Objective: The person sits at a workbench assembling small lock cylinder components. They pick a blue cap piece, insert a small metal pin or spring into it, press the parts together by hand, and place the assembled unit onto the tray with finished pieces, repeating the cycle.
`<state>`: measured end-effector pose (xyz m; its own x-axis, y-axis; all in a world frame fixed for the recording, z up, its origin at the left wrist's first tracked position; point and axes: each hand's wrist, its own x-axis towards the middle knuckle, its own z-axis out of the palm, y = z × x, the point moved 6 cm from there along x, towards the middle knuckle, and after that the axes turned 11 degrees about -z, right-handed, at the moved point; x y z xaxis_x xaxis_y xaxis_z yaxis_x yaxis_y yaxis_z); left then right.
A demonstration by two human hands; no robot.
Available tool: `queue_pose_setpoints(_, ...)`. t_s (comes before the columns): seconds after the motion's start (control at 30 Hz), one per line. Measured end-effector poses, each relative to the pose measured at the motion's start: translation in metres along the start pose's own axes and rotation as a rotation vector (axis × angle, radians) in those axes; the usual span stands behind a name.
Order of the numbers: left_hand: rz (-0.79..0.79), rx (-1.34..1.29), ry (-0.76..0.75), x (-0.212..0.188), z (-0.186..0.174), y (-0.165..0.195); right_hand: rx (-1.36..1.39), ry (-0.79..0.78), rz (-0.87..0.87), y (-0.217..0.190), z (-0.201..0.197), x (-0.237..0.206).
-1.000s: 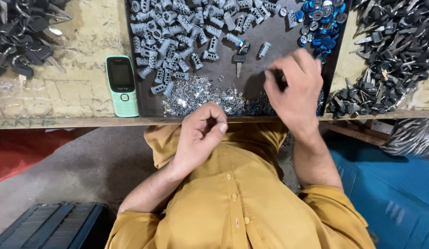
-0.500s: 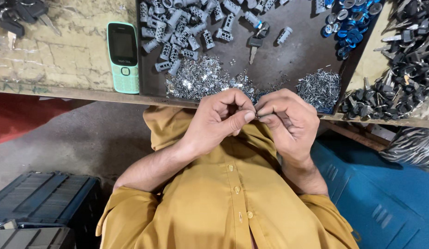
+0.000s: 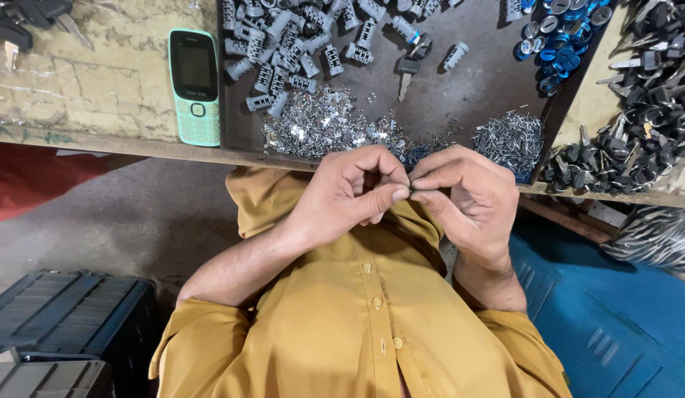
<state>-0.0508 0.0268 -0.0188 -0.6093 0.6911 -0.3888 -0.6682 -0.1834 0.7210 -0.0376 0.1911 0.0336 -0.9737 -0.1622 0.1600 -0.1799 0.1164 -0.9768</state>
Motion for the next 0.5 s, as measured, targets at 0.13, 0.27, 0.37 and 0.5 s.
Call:
queue_pose_setpoints(0.13, -0.039, -0.061, -0.004, 0.003, 0.001, -0.003, 0.101, 0.036, 0.033, -0.004, 0.000, 0.005)
queue_pose_setpoints(0.27, -0.069, -0.184, -0.006, 0.006, 0.002, -0.006, -0.471, 0.128, 0.053, -0.027, -0.040, 0.008)
queue_pose_setpoints(0.37, -0.062, -0.149, 0.031, 0.005, 0.001, -0.006, -1.024, 0.031, -0.021, -0.031, -0.064, 0.009)
queue_pose_setpoints(0.5, -0.059, -0.044, 0.066, 0.007, 0.001, -0.005, -1.108, 0.014, -0.037, -0.013, -0.072, -0.010)
